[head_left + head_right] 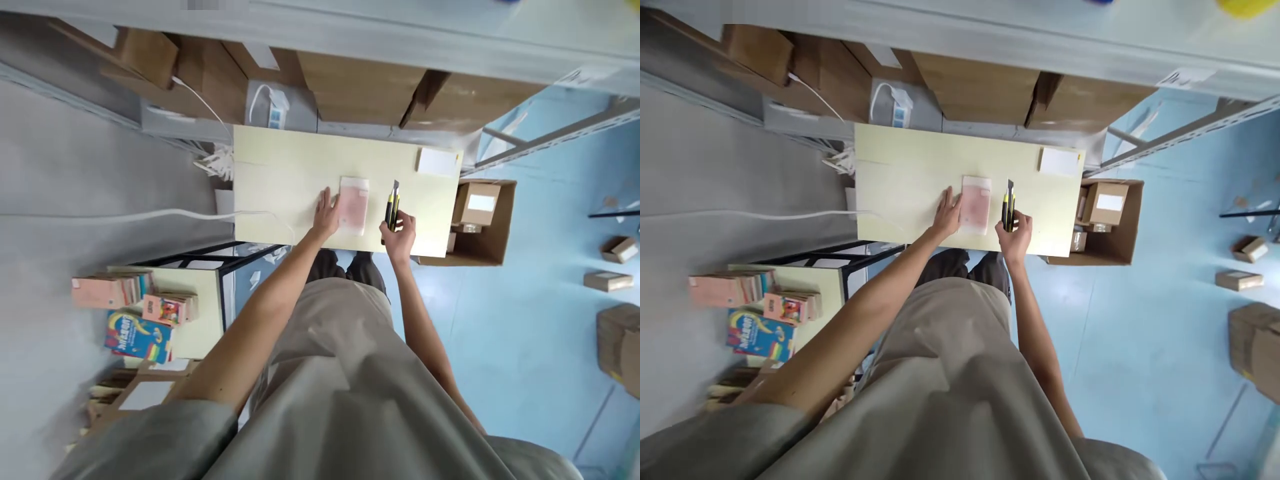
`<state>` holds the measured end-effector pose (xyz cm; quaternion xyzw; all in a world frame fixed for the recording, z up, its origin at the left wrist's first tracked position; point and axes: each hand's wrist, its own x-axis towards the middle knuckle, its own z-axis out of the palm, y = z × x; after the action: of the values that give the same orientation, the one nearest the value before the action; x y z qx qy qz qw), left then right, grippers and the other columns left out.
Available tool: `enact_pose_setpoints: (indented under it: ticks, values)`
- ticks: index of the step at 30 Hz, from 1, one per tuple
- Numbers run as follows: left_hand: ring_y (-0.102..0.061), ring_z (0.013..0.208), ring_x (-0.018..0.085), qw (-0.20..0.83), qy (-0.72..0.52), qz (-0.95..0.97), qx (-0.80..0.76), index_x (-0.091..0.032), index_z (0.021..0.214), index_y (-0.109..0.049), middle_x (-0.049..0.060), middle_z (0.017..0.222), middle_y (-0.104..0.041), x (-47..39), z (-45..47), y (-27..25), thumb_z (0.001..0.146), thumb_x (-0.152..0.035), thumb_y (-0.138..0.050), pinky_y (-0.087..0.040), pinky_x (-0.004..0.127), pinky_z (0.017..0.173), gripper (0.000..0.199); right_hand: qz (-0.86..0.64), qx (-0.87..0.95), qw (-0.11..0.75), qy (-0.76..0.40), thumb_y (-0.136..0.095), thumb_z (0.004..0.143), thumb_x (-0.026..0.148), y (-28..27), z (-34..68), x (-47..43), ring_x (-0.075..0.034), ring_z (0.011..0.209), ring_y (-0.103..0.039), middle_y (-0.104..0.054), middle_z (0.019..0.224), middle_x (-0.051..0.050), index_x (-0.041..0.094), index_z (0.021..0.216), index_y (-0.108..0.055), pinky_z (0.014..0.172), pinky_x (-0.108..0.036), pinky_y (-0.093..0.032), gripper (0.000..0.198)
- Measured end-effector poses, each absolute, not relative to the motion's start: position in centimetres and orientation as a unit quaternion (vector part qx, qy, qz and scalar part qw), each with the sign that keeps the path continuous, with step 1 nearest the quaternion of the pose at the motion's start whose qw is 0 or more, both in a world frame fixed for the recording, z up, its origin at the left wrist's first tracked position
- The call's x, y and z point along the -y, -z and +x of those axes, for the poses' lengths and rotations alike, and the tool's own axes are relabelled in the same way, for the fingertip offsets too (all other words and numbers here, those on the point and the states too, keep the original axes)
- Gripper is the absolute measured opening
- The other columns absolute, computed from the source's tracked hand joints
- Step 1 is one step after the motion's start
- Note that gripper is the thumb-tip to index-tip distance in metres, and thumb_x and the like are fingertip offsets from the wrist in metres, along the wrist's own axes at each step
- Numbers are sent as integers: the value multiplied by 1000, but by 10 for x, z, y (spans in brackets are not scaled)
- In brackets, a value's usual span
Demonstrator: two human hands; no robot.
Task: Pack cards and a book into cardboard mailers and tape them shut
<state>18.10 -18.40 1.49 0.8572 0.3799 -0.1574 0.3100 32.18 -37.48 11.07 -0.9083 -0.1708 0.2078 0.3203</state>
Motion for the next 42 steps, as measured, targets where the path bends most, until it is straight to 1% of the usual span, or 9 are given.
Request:
enact_pose_setpoints:
  ticks: [4, 7, 10, 13, 16, 20, 26, 34, 42]
  values:
    - [-5, 183, 46, 325, 133, 871, -344, -17, 180, -38, 23, 196, -10, 186, 166, 7, 106, -33, -67, -22, 71, 143, 82, -910, 77, 321, -250, -68, 85, 29, -89, 262, 383, -26, 104, -71, -69, 121, -12, 19, 123, -69, 101, -41, -61, 39]
    - [-8, 182, 49, 333, 116, 878, -323, -18, 182, -35, 22, 195, -15, 178, 163, 18, 101, -48, -73, -24, 77, 141, 94, -897, 56, 339, -277, -69, 85, 31, -73, 230, 369, -25, 103, -72, -71, 119, -10, 20, 123, -66, 97, -39, -61, 40]
    - [-9, 182, 46, 327, 93, 897, -284, -18, 185, -26, 17, 196, -17, 162, 163, 22, 98, -48, -70, -21, 82, 141, 102, -881, 53, 346, -317, -67, 93, 32, -56, 216, 345, -24, 88, -74, -76, 109, -6, 20, 140, -59, 88, -38, -62, 49]
    - [-8, 184, 41, 335, 64, 917, -208, -10, 186, -23, 17, 196, -18, 137, 164, 25, 107, -45, -52, -13, 73, 147, 92, -868, 92, 350, -339, -61, 106, 38, -44, 216, 316, -24, 80, -76, -81, 112, -8, 20, 166, -45, 82, -37, -62, 64]
    - [-11, 183, 39, 348, 60, 923, -153, -6, 186, -24, 18, 194, -25, 113, 161, 30, 111, -46, -40, -7, 66, 149, 86, -869, 167, 332, -328, -49, 118, 50, -35, 225, 286, -28, 98, -82, -80, 135, -17, 19, 183, -28, 91, -40, -64, 75]
    - [-12, 184, 36, 354, 35, 927, -120, -9, 187, -23, 15, 194, -22, 97, 153, 40, 112, -48, -39, -5, 64, 150, 86, -880, 242, 270, -308, -37, 124, 47, -24, 236, 253, -33, 129, -78, -72, 154, -21, 15, 187, -27, 110, -44, -60, 72]
    - [-9, 184, 35, 358, -9, 928, -103, -8, 188, -21, 16, 195, -19, 97, 145, 50, 113, -49, -40, -4, 64, 150, 87, -893, 283, 173, -304, -35, 126, 42, -11, 241, 236, -31, 126, -77, -74, 148, -21, 18, 190, -14, 109, -43, -59, 72]
    - [-12, 183, 35, 366, -24, 925, -102, -11, 188, -22, 13, 195, -21, 96, 144, 53, 113, -49, -41, -5, 64, 151, 86, -905, 285, 111, -295, -25, 124, 36, -17, 241, 235, -31, 127, -77, -74, 152, -18, 20, 190, -17, 106, -40, -61, 69]
    - [-14, 183, 36, 366, -13, 925, -104, -9, 187, -22, 15, 194, -21, 95, 144, 48, 110, -46, -45, -5, 64, 151, 89, -907, 281, 98, -297, -26, 123, 35, -26, 242, 233, -34, 120, -77, -75, 147, -19, 26, 190, -20, 100, -44, -62, 68]
